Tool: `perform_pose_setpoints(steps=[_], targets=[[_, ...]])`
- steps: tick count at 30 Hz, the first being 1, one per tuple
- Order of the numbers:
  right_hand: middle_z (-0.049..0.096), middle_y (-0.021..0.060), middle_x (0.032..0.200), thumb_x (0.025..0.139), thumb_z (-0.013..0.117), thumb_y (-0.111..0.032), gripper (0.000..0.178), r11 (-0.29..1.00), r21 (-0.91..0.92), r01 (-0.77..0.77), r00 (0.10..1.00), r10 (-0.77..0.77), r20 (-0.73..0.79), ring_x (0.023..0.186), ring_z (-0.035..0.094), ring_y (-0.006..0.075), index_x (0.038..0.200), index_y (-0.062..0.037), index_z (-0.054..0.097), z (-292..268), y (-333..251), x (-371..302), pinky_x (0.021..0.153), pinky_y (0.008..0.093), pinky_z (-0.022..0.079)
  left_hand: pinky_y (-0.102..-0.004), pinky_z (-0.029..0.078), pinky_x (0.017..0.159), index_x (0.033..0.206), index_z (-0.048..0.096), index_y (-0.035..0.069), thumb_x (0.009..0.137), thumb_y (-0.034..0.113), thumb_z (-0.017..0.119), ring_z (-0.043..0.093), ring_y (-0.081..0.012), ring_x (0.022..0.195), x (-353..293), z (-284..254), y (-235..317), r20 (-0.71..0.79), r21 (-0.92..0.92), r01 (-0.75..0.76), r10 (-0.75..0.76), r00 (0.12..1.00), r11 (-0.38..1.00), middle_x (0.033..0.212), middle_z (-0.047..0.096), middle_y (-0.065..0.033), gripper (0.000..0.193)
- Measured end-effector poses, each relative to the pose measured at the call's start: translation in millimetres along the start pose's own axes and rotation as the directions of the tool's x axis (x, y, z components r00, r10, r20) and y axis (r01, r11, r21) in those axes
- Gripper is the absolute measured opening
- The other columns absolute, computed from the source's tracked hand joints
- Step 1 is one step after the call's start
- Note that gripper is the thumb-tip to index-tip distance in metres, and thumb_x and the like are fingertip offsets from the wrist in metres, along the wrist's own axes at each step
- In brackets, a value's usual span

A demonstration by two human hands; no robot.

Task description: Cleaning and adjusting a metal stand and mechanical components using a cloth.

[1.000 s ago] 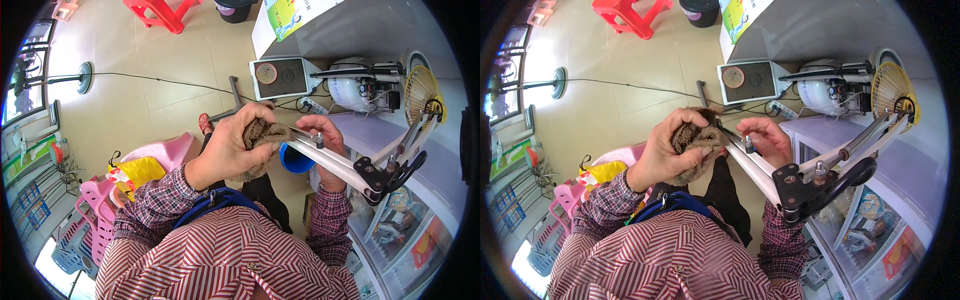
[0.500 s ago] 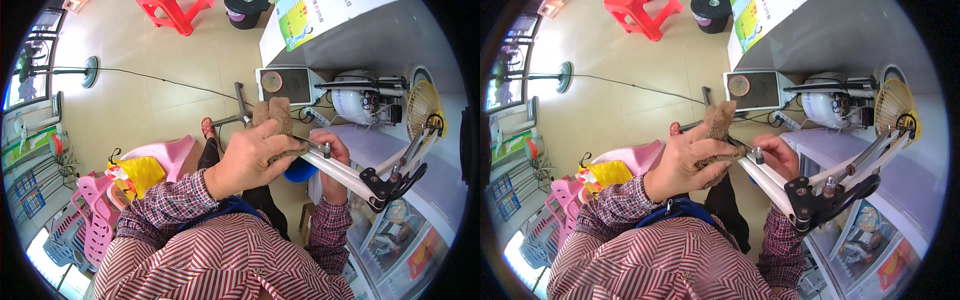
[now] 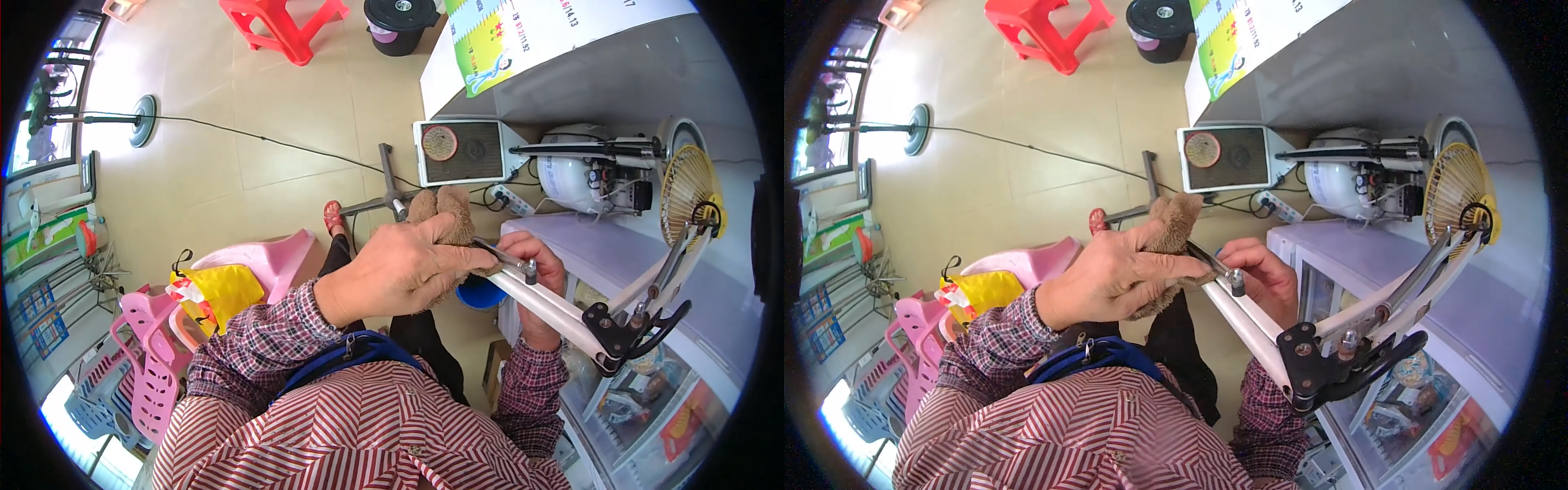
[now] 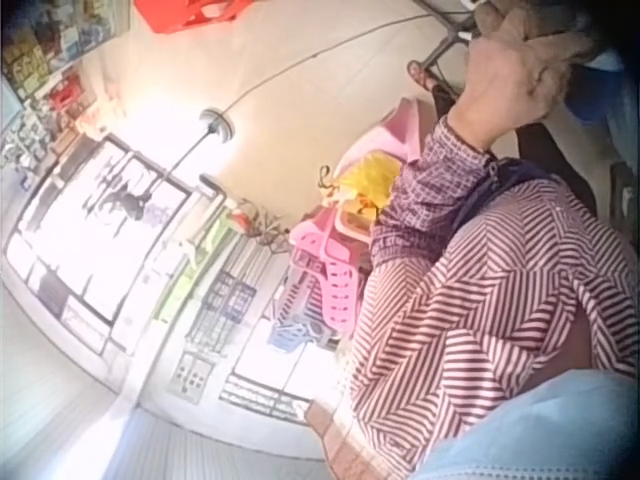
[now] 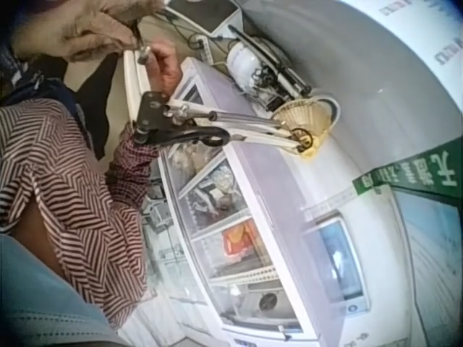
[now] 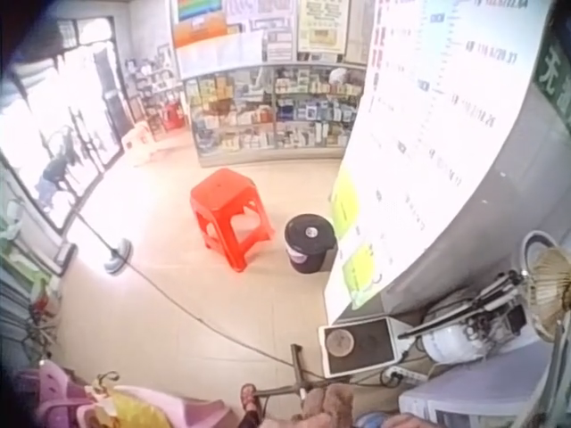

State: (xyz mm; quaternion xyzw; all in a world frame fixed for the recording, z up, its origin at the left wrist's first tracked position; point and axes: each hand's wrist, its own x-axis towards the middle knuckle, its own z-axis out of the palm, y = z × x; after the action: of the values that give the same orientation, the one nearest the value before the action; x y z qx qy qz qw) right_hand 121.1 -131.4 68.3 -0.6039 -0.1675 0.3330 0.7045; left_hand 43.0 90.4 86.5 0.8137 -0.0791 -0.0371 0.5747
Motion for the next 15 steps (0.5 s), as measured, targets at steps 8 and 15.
perform_pose_setpoints(steps=[8, 15], targets=[[0.056, 0.0129, 0.098, 0.083, 0.062, -0.007, 0.013, 0.998, -0.068, 0.008, 0.998, -0.011, -0.054, 0.088, 0.054, 0.0153, 0.091, 0.0039, 0.061, 4.8, -11.6, 1.0, 0.081, 0.0271, 0.043, -0.0359, 0.045, 0.058, 0.108, 0.067, 0.019, 0.069, 0.005, 0.065, 0.061, -0.0236, 0.073, 16.2, -16.4, 4.5, 0.13, 0.122, -0.064, 0.048, 0.99, 0.99, 0.101, 0.059, -0.0085, 0.041], [0.057, 0.0118, 0.093, 0.081, 0.068, -0.011, 0.017, 0.997, -0.073, -0.026, 0.996, 0.02, -0.084, 0.085, 0.054, 0.0157, 0.086, 0.004, 0.063, 3.2, -17.4, 3.7, 0.079, 0.0272, 0.043, -0.0399, 0.041, 0.056, 0.103, 0.067, 0.018, 0.076, 0.02, 0.067, 0.06, -0.0215, 0.074, 20.5, -16.9, 14.4, 0.134, 0.188, -0.055, 0.03, 0.991, 0.981, 0.1, 0.06, -0.0045, 0.027]])
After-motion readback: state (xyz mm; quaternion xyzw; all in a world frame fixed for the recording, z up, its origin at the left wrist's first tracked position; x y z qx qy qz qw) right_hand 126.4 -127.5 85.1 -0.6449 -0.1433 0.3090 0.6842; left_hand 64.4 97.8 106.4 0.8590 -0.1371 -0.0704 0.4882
